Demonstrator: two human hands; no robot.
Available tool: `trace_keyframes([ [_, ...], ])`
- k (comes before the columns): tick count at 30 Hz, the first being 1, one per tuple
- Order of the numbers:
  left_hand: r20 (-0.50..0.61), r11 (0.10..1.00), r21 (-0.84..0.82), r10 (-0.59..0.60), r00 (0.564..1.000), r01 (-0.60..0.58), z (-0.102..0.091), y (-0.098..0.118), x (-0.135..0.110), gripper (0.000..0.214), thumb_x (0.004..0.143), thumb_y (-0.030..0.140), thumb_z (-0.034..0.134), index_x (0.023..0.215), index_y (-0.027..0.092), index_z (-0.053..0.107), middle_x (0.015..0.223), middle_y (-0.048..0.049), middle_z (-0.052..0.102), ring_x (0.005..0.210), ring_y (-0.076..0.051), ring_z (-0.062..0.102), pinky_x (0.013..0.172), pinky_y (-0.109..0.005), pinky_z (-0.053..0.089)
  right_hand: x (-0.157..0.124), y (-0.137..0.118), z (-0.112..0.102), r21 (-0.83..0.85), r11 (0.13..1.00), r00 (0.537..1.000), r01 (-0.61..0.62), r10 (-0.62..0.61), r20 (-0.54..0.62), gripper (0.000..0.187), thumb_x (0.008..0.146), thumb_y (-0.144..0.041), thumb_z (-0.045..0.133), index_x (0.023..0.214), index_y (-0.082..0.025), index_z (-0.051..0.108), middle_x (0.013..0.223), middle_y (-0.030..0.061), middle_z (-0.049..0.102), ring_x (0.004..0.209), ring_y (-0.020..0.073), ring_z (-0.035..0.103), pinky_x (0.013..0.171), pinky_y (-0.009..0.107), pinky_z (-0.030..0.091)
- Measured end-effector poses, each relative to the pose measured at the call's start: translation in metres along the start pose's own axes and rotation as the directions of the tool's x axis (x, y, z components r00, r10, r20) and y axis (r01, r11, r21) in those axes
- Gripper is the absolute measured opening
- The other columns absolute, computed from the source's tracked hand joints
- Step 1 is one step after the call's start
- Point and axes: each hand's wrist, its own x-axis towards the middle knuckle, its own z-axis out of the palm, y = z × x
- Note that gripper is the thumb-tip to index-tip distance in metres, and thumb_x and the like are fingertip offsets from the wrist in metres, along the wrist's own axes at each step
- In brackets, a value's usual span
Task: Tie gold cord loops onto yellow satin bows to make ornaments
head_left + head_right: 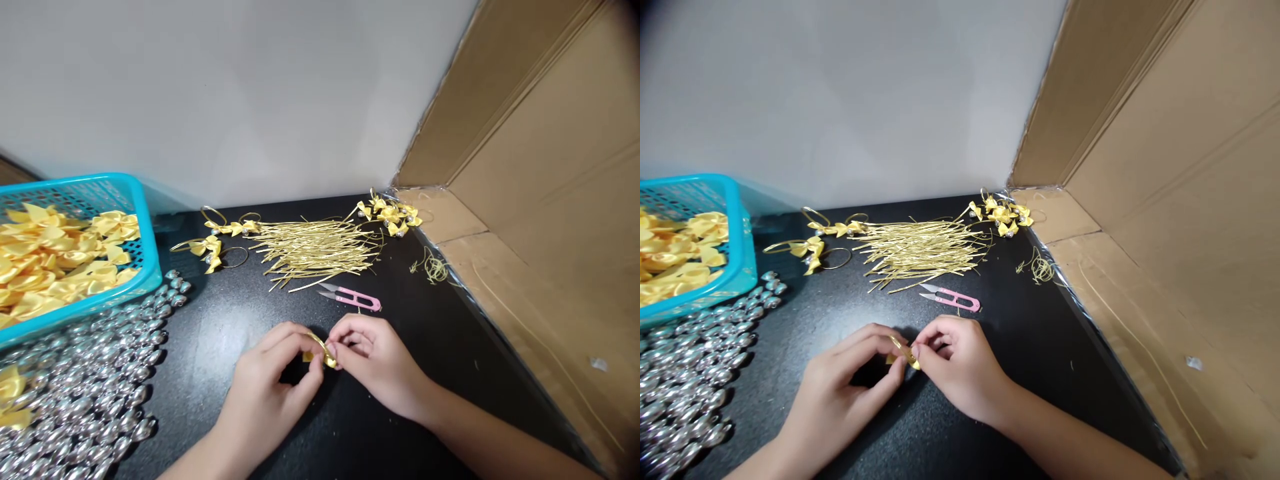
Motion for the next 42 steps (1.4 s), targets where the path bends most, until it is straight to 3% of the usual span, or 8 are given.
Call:
trace_keyframes([
  [12,-0.013,0.999,0.013,0.049,0.999,-0.049,0.0013,-0.0016,-0.0013,0.012,0.077,0.005,0.059,0.077,0.016,0.062,0.078,-0.0046,0.068,0.071,-0.014,0.068,0.064,-0.022,0.055,0.0007,0.0026,-0.0033,0.017,0.994,0.994,0.109,-0.109,-0.017,0.005,0.071,-0.016,0.064,0.066,-0.016,0.066,0.077,0.0028,0.063,0.073,0.0152,0.063,0.062,0.025,0.052],
  [42,0.014,0.996,0.018,0.091,0.996,-0.092,-0.0010,-0.0020,0.0005,0.014,0.081,0.005,0.057,0.074,0.017,0.062,0.080,-0.0038,0.066,0.072,-0.013,0.067,0.065,-0.021,0.054,-0.0004,0.0008,-0.0052,-0.027,0.993,0.993,0.114,-0.114,0.006,0.005,0.074,-0.018,0.067,0.069,-0.016,0.069,0.081,0.0041,0.066,0.076,0.0158,0.065,0.063,0.025,0.054],
])
